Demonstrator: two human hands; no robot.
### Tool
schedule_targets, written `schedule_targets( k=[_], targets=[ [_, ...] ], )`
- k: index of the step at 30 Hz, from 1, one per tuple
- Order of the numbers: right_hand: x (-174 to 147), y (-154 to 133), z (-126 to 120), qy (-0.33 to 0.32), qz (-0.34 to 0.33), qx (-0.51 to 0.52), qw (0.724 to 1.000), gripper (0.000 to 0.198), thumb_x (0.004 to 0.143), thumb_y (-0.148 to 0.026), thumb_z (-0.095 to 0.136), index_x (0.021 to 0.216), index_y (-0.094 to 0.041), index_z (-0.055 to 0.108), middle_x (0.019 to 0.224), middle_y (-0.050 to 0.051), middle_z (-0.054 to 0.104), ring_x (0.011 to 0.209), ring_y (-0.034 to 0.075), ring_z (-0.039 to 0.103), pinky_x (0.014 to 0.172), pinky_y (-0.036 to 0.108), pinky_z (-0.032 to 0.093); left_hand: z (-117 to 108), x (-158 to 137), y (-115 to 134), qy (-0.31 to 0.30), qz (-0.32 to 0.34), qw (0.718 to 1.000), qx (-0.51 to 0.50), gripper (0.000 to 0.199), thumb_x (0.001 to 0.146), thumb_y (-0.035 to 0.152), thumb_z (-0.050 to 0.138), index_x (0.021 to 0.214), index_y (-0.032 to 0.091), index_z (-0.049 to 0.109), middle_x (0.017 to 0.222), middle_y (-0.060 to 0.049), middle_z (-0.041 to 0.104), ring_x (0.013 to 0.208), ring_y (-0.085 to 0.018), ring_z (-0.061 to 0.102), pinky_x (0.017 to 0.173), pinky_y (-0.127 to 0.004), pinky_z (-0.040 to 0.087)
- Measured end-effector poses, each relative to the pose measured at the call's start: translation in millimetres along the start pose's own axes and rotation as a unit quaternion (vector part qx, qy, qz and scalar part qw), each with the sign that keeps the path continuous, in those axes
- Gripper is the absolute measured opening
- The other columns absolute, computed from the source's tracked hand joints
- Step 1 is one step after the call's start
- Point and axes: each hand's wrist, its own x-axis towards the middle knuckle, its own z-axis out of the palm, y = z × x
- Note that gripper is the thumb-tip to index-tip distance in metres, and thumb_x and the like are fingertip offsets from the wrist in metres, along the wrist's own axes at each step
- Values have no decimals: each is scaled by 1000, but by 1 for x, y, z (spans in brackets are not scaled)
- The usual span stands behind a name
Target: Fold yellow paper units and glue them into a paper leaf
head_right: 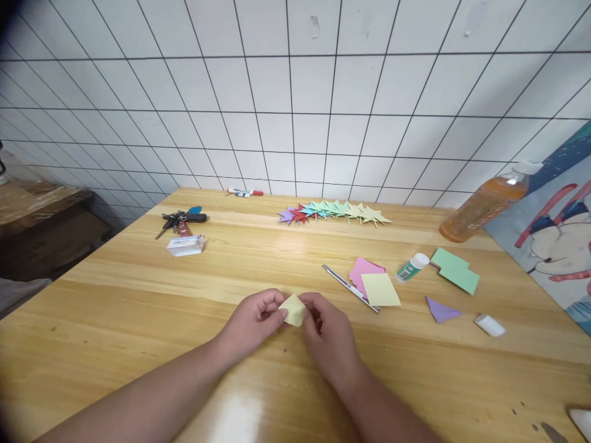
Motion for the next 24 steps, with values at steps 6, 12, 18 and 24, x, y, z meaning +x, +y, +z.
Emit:
schedule_targets(
  k=[6,12,18,24],
  targets=[
    [-4,5,1,8,-51,-33,998,18,82,-17,46,98,-24,51,77,-1,60,62,13,55,52,22,44,-6,5,6,16,-42,994,-101,28,72,32,61,93,13,58,63,-2,63,56,-13,58,51,-21,43],
    [-2,10,0,9,-134,-86,987,39,74,-1,41,100,-26,57,94,1,62,86,16,57,70,27,48,-7,4,4,-3,-41,994,-106,24,75,31,61,91,12,60,61,0,61,52,-9,55,52,-19,43],
    [-1,8,0,4,-105,-49,993,25,75,-9,52,93,-23,60,94,3,62,80,15,59,62,24,52,-7,4,3,-3,-46,994,-98,23,77,31,60,91,13,60,60,0,59,53,-9,55,51,-18,42],
    [2,2,-3,23,-145,-37,988,16,80,-13,53,85,-24,64,85,2,64,79,15,60,66,24,50,-8,5,0,-10,-50,994,-101,21,77,30,60,88,13,59,62,0,61,54,-9,55,51,-18,42]
  ],
)
